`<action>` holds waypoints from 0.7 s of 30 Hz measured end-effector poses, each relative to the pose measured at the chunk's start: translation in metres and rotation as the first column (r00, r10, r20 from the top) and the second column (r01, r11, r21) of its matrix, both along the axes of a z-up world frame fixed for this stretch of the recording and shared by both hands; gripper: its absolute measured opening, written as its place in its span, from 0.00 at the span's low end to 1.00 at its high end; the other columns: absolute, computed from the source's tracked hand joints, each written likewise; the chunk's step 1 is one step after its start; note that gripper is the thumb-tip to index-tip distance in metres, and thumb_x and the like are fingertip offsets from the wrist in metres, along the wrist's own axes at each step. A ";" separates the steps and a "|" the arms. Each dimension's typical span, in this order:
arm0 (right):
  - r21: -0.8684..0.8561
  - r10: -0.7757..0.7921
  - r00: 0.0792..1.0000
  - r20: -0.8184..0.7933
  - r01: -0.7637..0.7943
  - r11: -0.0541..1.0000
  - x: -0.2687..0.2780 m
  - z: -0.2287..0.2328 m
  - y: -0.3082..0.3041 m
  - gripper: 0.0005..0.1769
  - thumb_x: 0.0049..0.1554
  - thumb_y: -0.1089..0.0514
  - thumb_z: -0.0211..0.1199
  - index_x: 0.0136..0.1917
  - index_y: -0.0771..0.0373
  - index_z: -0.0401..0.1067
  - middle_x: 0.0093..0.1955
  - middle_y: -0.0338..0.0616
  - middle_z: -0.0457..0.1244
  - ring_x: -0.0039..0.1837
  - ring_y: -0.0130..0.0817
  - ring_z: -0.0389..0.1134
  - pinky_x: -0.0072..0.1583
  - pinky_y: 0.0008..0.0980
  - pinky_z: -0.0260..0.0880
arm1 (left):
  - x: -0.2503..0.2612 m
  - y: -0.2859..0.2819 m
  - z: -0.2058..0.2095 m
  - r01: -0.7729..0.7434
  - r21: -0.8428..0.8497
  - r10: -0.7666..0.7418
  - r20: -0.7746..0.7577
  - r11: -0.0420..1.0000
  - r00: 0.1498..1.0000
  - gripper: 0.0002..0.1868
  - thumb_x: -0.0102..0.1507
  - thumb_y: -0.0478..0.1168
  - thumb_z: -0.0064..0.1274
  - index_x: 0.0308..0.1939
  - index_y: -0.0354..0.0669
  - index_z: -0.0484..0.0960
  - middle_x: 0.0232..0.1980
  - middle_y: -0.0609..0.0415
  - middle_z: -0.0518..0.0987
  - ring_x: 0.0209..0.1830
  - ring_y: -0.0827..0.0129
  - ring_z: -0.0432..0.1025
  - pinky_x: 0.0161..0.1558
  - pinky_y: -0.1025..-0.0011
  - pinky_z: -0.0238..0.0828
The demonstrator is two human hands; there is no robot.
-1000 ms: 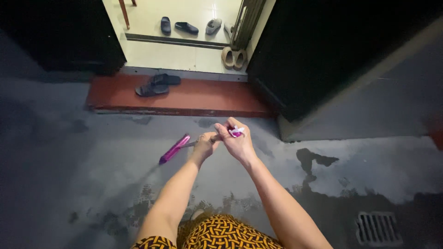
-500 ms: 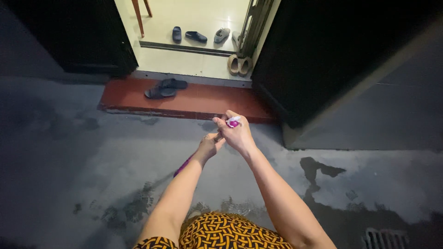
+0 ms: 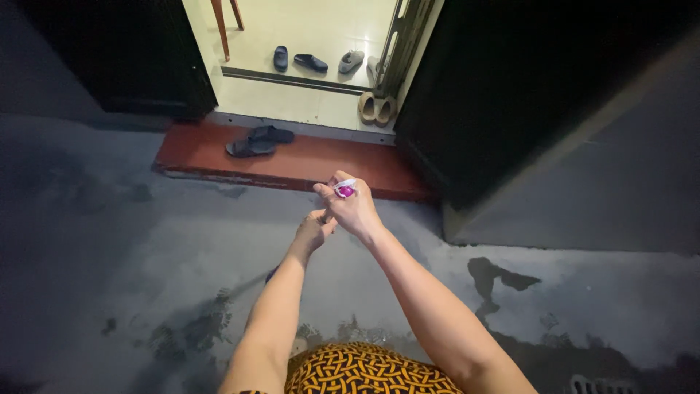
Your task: The recorder is sweeping the floor with a broom.
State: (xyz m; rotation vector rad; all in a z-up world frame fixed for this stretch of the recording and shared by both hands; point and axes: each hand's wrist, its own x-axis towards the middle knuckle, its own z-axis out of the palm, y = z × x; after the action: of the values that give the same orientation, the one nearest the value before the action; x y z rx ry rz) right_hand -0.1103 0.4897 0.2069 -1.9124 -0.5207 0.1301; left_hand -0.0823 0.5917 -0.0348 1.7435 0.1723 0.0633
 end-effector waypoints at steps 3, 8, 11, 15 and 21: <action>-0.077 -0.013 1.000 0.007 0.013 0.997 -0.004 0.003 0.009 0.15 0.58 0.53 0.69 0.40 0.66 0.70 0.33 0.40 0.64 0.36 0.25 0.64 0.39 0.30 0.68 | -0.013 0.005 0.018 -0.027 -0.066 0.029 0.033 0.997 0.999 0.12 0.63 0.46 0.56 0.32 0.41 0.81 0.26 0.57 0.78 0.28 0.73 0.71 0.34 0.67 0.68; -0.052 0.011 0.990 -0.140 -0.018 0.998 -0.009 0.017 0.017 0.15 0.58 0.52 0.67 0.40 0.66 0.69 0.33 0.40 0.64 0.36 0.25 0.67 0.38 0.32 0.72 | -0.008 0.011 0.014 -0.031 0.015 0.031 0.022 0.999 0.999 0.11 0.62 0.45 0.54 0.30 0.42 0.80 0.26 0.58 0.80 0.29 0.74 0.73 0.36 0.69 0.70; -0.074 0.008 0.996 -0.085 -0.015 0.997 -0.002 0.014 0.017 0.16 0.58 0.52 0.68 0.40 0.67 0.70 0.33 0.40 0.66 0.37 0.26 0.67 0.39 0.32 0.71 | -0.008 0.013 0.018 -0.011 -0.027 0.012 0.024 1.000 1.000 0.13 0.62 0.46 0.53 0.28 0.41 0.79 0.26 0.57 0.79 0.29 0.73 0.73 0.36 0.68 0.69; -0.109 -0.006 1.000 -0.023 0.004 0.994 0.005 0.010 0.021 0.14 0.58 0.52 0.68 0.42 0.66 0.71 0.33 0.38 0.66 0.37 0.25 0.67 0.39 0.30 0.69 | -0.008 0.015 0.034 -0.033 -0.105 0.022 -0.100 0.994 0.995 0.17 0.62 0.50 0.58 0.27 0.41 0.79 0.27 0.58 0.77 0.30 0.73 0.69 0.35 0.68 0.65; 0.003 0.005 1.000 0.015 -0.005 1.000 0.021 -0.005 0.030 0.18 0.60 0.54 0.69 0.39 0.67 0.65 0.33 0.36 0.61 0.37 0.22 0.59 0.38 0.30 0.63 | -0.010 0.026 0.060 0.037 0.057 -0.030 -0.121 0.998 0.992 0.21 0.63 0.56 0.57 0.28 0.43 0.80 0.26 0.60 0.78 0.29 0.75 0.72 0.37 0.71 0.68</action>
State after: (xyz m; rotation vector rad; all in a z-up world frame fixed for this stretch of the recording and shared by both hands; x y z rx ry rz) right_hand -0.0892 0.5194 0.2020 -1.9104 -0.5356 0.1186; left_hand -0.0919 0.6181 0.0253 1.8097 0.2315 -0.0619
